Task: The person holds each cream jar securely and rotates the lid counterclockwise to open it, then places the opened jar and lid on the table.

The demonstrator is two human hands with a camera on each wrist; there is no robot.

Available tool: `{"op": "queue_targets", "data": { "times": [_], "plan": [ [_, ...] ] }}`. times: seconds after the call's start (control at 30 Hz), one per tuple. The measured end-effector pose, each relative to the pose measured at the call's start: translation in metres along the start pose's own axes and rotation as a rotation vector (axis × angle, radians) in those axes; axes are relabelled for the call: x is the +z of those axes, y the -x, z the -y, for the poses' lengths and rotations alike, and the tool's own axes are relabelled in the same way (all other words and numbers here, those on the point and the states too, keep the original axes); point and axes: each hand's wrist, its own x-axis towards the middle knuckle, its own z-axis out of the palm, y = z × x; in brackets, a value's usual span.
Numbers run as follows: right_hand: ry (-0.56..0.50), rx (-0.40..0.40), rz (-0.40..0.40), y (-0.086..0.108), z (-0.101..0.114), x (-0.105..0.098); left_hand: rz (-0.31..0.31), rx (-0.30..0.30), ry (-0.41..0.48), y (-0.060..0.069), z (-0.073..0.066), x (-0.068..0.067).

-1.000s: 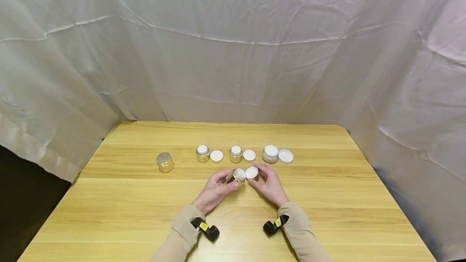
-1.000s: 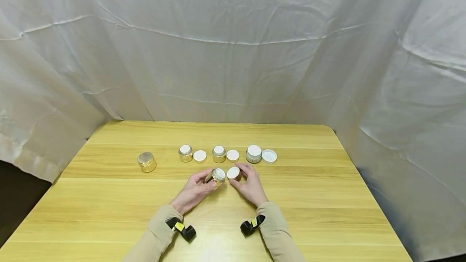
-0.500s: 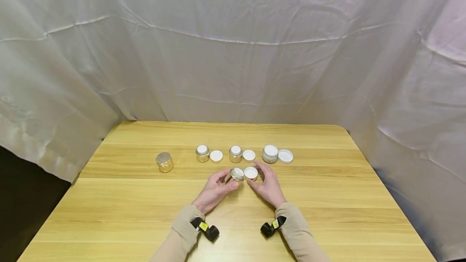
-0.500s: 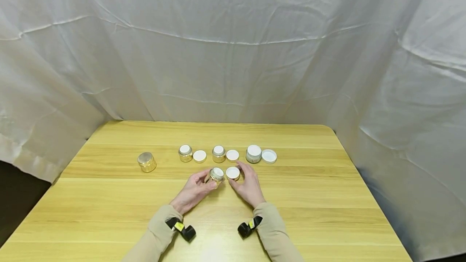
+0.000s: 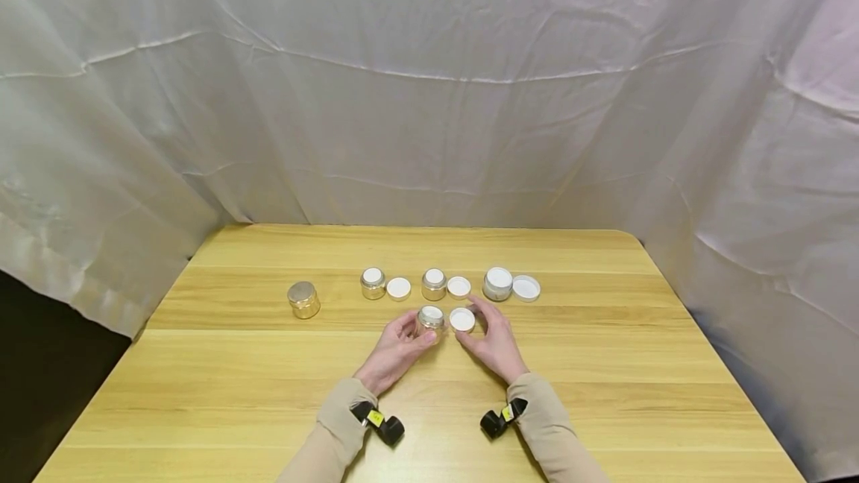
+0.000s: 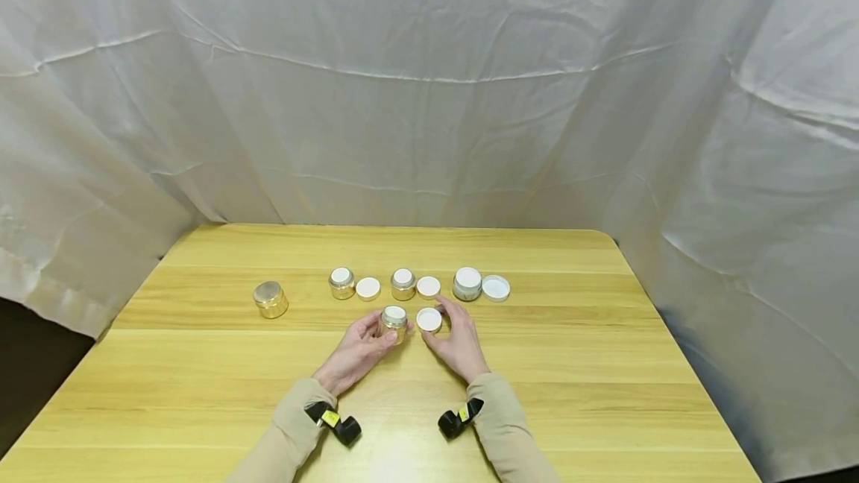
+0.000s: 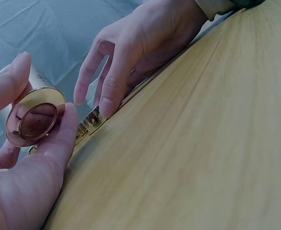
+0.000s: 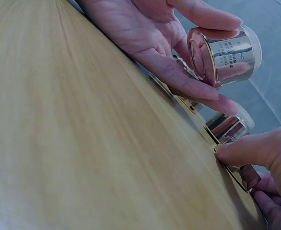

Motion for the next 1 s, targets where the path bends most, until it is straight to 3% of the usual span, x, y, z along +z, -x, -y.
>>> {"op": "queue_targets", "data": {
  "times": [0.17, 0.47, 0.7, 0.9, 1.0],
  "plan": [
    [-0.013, 0.037, 0.01, 0.0, 0.001, 0.0, -0.06, -0.001, 0.006, -0.001, 0.001, 0.001],
    [-0.018, 0.072, 0.008, 0.0, 0.003, 0.0, -0.212, 0.068, -0.155, -0.004, -0.001, 0.004],
    [-0.03, 0.091, 0.011, 0.001, 0.002, 0.0, -0.251, 0.142, -0.358, -0.008, -0.007, 0.009],
    [-0.073, 0.077, 0.026, 0.002, -0.001, -0.001, -0.287, 0.139, -0.543, -0.014, -0.014, 0.014],
    [-0.096, 0.065, 0.038, 0.002, -0.002, -0.002, -0.292, 0.13, -0.594, -0.016, -0.015, 0.014]
  ]
}}
